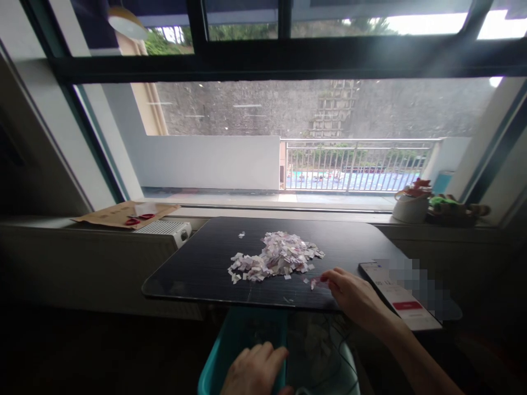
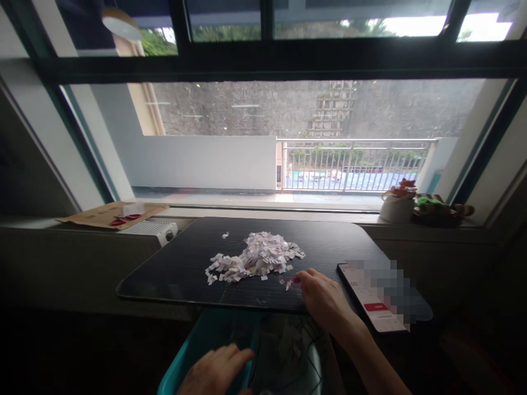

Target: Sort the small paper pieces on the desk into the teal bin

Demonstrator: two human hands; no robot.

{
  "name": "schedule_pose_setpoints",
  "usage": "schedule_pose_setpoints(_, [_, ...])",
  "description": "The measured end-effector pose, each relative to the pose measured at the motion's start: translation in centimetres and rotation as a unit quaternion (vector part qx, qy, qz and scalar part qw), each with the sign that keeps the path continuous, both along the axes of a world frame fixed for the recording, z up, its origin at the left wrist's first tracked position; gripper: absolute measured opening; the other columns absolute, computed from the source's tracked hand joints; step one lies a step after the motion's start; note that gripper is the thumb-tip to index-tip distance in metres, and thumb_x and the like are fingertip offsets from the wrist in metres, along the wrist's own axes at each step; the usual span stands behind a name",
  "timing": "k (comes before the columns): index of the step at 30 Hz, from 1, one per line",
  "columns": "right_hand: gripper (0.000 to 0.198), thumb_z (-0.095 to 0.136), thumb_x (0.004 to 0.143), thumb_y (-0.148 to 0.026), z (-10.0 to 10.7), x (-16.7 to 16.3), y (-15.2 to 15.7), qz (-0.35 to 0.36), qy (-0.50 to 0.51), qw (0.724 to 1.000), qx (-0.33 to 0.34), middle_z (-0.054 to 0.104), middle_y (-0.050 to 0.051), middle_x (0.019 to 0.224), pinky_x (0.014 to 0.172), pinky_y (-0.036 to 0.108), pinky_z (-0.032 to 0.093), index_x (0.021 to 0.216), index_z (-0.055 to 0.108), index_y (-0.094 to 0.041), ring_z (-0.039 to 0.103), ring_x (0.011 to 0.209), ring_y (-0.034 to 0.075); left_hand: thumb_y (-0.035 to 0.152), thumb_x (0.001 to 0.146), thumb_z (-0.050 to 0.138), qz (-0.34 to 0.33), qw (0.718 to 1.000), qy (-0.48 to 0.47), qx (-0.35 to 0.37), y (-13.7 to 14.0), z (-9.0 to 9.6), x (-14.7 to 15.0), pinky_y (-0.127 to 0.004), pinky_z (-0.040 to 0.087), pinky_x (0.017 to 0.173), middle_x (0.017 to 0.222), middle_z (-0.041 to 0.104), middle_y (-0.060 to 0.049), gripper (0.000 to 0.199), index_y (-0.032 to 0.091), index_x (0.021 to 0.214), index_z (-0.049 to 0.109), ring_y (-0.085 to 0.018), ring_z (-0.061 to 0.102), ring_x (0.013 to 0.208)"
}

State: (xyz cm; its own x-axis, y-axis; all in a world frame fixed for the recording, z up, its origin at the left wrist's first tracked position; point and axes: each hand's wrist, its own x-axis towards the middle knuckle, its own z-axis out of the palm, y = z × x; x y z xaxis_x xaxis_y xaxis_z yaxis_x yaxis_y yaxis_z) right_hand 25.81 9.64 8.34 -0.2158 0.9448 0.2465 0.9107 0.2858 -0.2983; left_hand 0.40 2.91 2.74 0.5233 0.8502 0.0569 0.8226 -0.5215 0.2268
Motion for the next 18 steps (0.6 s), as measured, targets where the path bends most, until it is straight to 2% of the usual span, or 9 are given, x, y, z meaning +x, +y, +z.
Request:
schedule_pose_setpoints(3, [0.032,0.037,0.089,-0.016,0.1,-0.1,0.0,-0.002,0.007,1.000,0.007,0.065,0.004,0.098,0.072,0.024,0.040,0.106,0.063,-0.023,0.062,0.086,0.016,0.020,0.085,0.049,0.034,0.994,-0.090,0.051,1.2,2.3,0.4,-0.032,0.043,0.082,0.099,0.063,-0.004,0.025,0.024,0.106,0.062,-0.021,0.058,0.092])
schedule_pose_setpoints(6, [0.032,0.037,0.089,-0.016,0.2,0.1,-0.2,0.002,0.006,1.000,-0.005,0.065,0.003,0.097,0.072,0.024,0.040,0.104,0.064,-0.023,0.063,0.085,0.016,0.018,0.089,0.043,0.037,0.983,-0.145,0.103,3.5,4.2,1.1,-0.032,0.043,0.083,0.095,0.061,-0.004,0.022,0.021,0.097,0.063,-0.019,0.056,0.090])
schedule_pose_setpoints(8, [0.031,0.037,0.089,-0.016,0.2,0.3,-0.2,0.000,0.007,1.000,-0.006,0.066,0.003,0.097,0.072,0.024,0.040,0.103,0.064,-0.023,0.063,0.084,0.016,0.018,0.090,0.041,0.033,0.979,-0.158,0.125,5.4,4.7,1.5,-0.031,0.043,0.082,0.092,0.060,-0.004,0.023,0.020,0.092,0.063,-0.018,0.055,0.088])
schedule_pose_setpoints(12, [0.033,0.036,0.089,-0.017,0.1,0.5,-0.3,-0.028,0.010,1.000,0.004,0.065,0.005,0.101,0.070,0.026,0.041,0.106,0.063,-0.022,0.063,0.087,0.018,0.017,0.088,0.044,0.017,0.974,-0.159,0.158,8.3,3.8,1.9,-0.032,0.042,0.084,0.089,0.058,-0.004,0.021,0.018,0.089,0.065,-0.019,0.055,0.090])
schedule_pose_setpoints(18, [0.031,0.038,0.088,-0.017,0.2,0.3,-1.1,0.003,0.046,0.999,-0.018,0.066,0.002,0.101,0.073,0.026,0.042,0.104,0.063,-0.024,0.063,0.086,0.016,0.019,0.086,0.049,-0.006,0.966,-0.208,0.154,9.1,2.0,1.5,-0.036,0.042,0.088,0.094,0.057,-0.005,0.017,0.020,0.093,0.065,-0.021,0.052,0.095])
